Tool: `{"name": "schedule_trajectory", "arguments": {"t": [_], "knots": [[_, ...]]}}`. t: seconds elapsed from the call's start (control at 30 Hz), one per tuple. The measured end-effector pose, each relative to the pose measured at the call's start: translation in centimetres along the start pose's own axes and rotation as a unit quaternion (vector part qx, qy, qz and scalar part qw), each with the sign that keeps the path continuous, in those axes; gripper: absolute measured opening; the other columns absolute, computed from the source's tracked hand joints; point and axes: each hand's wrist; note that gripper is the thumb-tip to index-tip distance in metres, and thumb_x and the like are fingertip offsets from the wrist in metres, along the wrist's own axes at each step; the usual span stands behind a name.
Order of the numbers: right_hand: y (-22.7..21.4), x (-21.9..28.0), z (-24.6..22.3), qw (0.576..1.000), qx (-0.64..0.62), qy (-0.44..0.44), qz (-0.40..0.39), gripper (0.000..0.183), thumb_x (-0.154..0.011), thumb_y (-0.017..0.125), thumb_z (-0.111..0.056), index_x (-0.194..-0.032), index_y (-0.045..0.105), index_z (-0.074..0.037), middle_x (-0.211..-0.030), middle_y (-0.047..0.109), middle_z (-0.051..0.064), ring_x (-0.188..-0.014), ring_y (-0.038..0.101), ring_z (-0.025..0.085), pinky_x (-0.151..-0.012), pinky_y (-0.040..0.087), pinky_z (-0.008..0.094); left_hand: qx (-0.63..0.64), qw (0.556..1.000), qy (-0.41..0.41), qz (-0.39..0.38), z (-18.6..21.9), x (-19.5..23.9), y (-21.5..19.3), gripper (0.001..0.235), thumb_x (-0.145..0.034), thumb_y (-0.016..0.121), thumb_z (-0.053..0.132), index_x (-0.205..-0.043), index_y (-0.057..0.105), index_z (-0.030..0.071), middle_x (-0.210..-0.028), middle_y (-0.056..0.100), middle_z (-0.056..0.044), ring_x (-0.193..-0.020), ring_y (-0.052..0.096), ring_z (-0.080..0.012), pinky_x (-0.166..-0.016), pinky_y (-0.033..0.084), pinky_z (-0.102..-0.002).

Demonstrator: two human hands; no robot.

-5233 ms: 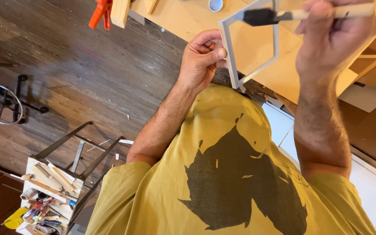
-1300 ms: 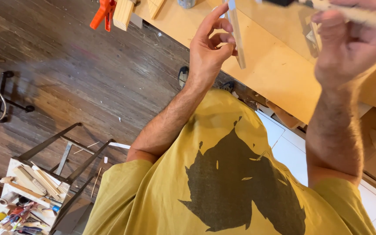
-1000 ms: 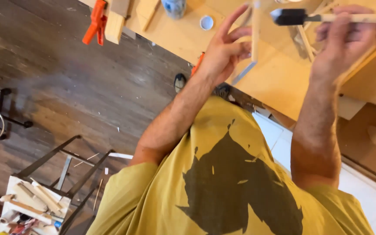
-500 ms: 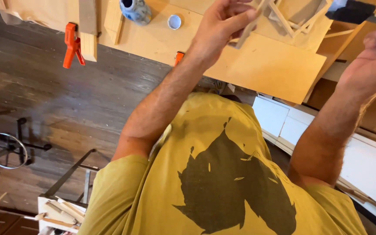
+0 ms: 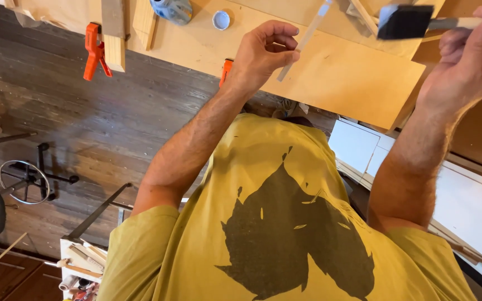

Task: Painting a small wooden frame with blue paint using a foam brush at a workbench.

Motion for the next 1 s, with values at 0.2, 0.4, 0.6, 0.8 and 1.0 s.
{"name": "schedule_trajectory", "arguments": {"t": [0.2, 0.4, 0.6, 0.8, 1.0], "knots": [[2.7, 0.6, -2.6, 0.991, 0.073, -0.007, -0.111, 0.026, -0.119, 0.068, -0.010, -0.110, 0.064, 0.013, -0.089, 0.066, 0.024, -0.067, 0.069, 0.032, -0.053, 0.051, 0.037, -0.008, 0.999, 0.047, -0.017, 0.6, 1.0, 0.6, 0.038, -0.087, 0.074, -0.007, -0.120, 0.065, 0.008, -0.094, 0.074, -0.006, -0.077, 0.065, -0.0127, -0.056, 0.051, -0.027], [6.0, 1.7, -4.5, 0.965, 0.069, -0.079, -0.241, 0.041, -0.118, 0.060, -0.029, -0.108, 0.056, 0.010, -0.087, 0.065, 0.022, -0.070, 0.071, 0.031, -0.053, 0.041, 0.031, -0.119, 0.985, 0.127, -0.020, 0.7, 2.0, 0.8, 0.047, -0.090, 0.079, -0.002, -0.128, 0.057, 0.017, -0.096, 0.076, 0.000, -0.085, 0.071, -0.0121, -0.078, 0.065, -0.027], [4.2, 0.2, -2.4, 0.971, 0.105, -0.079, -0.200, 0.027, -0.123, 0.066, -0.015, -0.108, 0.064, 0.007, -0.086, 0.069, 0.019, -0.074, 0.068, 0.031, -0.066, 0.055, 0.041, -0.111, 0.990, 0.084, -0.002, 1.7, 2.7, 0.8, 0.048, -0.085, 0.079, -0.002, -0.126, 0.059, 0.015, -0.094, 0.078, 0.000, -0.083, 0.073, -0.0104, -0.079, 0.063, -0.025], [5.3, 0.7, -4.5, 0.978, 0.083, -0.063, -0.181, 0.024, -0.119, 0.064, 0.005, -0.096, 0.067, 0.010, -0.082, 0.063, 0.019, -0.070, 0.061, 0.029, -0.065, 0.047, 0.041, -0.136, 0.986, 0.098, -0.010, 1.7, 2.9, 0.4, 0.049, -0.085, 0.078, -0.002, -0.125, 0.057, 0.016, -0.093, 0.079, 0.001, -0.082, 0.073, -0.0111, -0.080, 0.062, -0.026], [4.3, -0.1, -2.6, 0.967, 0.121, -0.121, -0.190, 0.026, -0.121, 0.069, -0.005, -0.100, 0.067, 0.010, -0.083, 0.068, 0.020, -0.072, 0.064, 0.032, -0.068, 0.049, 0.043, -0.118, 0.988, 0.102, -0.004, 1.3, 2.8, 0.0, 0.050, -0.084, 0.080, -0.003, -0.126, 0.057, 0.014, -0.094, 0.079, 0.000, -0.083, 0.072, -0.0112, -0.080, 0.063, -0.025]]}}
Point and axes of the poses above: each hand's wrist, its own x-axis away from the middle knuckle, its own y-axis out of the palm, z = x × y
